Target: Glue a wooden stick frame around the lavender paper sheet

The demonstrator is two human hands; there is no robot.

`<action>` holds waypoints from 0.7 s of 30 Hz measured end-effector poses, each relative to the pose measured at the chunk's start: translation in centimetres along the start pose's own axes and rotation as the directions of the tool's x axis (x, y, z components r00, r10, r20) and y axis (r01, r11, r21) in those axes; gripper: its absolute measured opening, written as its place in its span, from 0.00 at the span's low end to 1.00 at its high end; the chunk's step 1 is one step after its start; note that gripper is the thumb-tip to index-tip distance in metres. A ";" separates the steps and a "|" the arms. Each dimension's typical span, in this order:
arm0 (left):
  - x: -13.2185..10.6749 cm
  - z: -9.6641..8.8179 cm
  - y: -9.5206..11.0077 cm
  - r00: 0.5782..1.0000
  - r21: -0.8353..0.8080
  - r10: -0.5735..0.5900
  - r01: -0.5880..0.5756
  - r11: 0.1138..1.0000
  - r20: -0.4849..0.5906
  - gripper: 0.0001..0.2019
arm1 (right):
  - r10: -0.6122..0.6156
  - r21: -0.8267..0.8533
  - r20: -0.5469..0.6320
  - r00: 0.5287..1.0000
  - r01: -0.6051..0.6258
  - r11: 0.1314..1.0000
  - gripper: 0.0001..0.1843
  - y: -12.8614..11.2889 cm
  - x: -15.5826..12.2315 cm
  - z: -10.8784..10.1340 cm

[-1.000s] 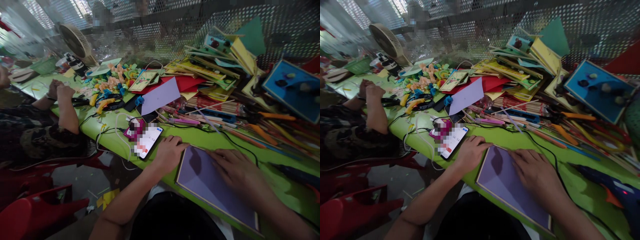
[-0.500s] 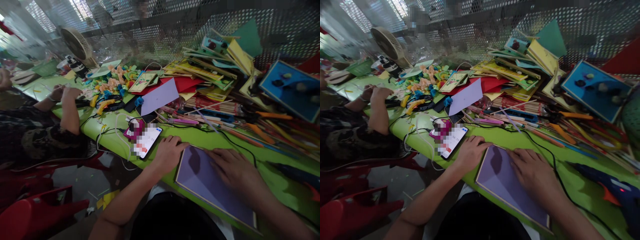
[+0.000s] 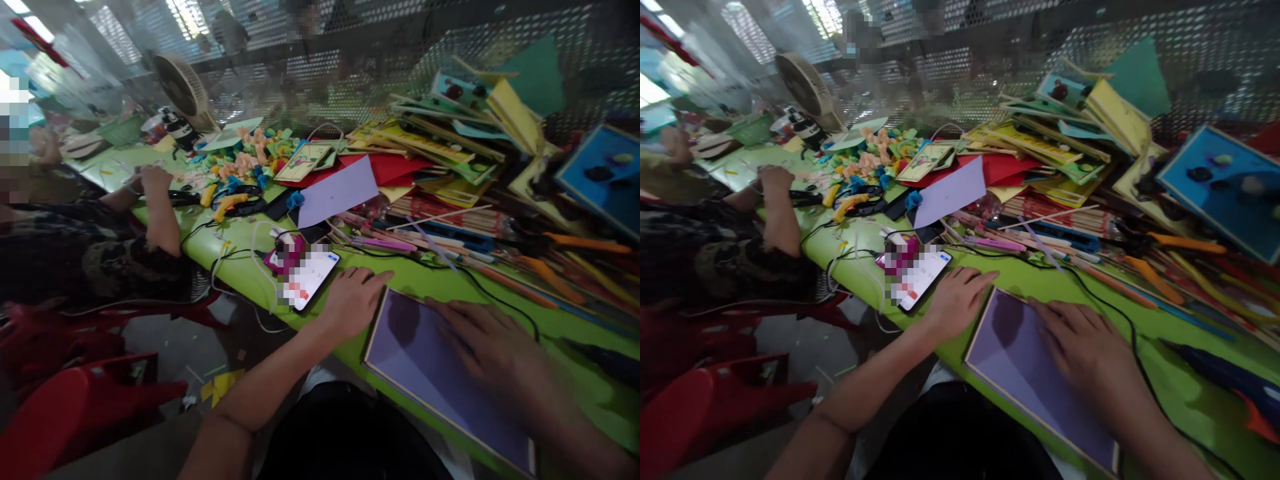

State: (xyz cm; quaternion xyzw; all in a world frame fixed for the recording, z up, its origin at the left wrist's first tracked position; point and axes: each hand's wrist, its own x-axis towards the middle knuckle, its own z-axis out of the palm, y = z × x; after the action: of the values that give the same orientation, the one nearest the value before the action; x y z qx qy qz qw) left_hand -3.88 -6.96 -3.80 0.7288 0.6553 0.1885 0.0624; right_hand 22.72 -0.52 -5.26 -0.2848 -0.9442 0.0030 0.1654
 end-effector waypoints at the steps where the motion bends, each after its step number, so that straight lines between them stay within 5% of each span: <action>1: 0.1 0.0 0.0 1.000 -0.013 -0.012 0.011 1.000 -0.009 0.22 | 0.005 0.018 -0.014 1.000 -0.005 1.000 0.25 0.3 -0.1 -0.1; 5: 1.2 -0.2 0.7 0.999 -0.032 -0.036 0.035 0.999 -0.031 0.19 | -0.046 0.125 -0.043 0.998 0.051 0.991 0.27 -0.5 0.5 -0.9; 9: 3.3 -0.4 1.9 0.988 0.012 -0.077 0.080 0.997 -0.137 0.27 | -0.173 0.272 -0.039 0.984 0.177 0.946 0.33 -6.3 2.0 -3.3; 13: 4.9 -0.5 2.3 0.981 -0.063 0.007 -0.020 0.998 -0.194 0.20 | -0.311 0.399 -0.041 0.950 0.301 0.866 0.26 -10.8 3.4 -6.4; 16: 4.6 -0.5 1.5 0.989 -0.136 0.040 -0.059 0.989 -0.140 0.18 | -0.209 0.347 -0.122 0.970 0.239 0.907 0.18 -9.2 3.5 -7.6; 21: 2.6 -0.2 -0.4 0.996 -0.184 -0.044 0.030 0.983 -0.075 0.15 | 0.038 0.259 -0.127 0.991 -0.004 0.966 0.15 -2.1 2.5 -6.5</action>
State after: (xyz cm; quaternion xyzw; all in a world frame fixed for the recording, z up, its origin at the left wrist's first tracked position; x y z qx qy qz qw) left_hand -4.18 -4.40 -3.22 0.6997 0.6507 0.2753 0.1064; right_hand 21.60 -1.52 1.86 -0.2703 -0.9199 0.1090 0.2624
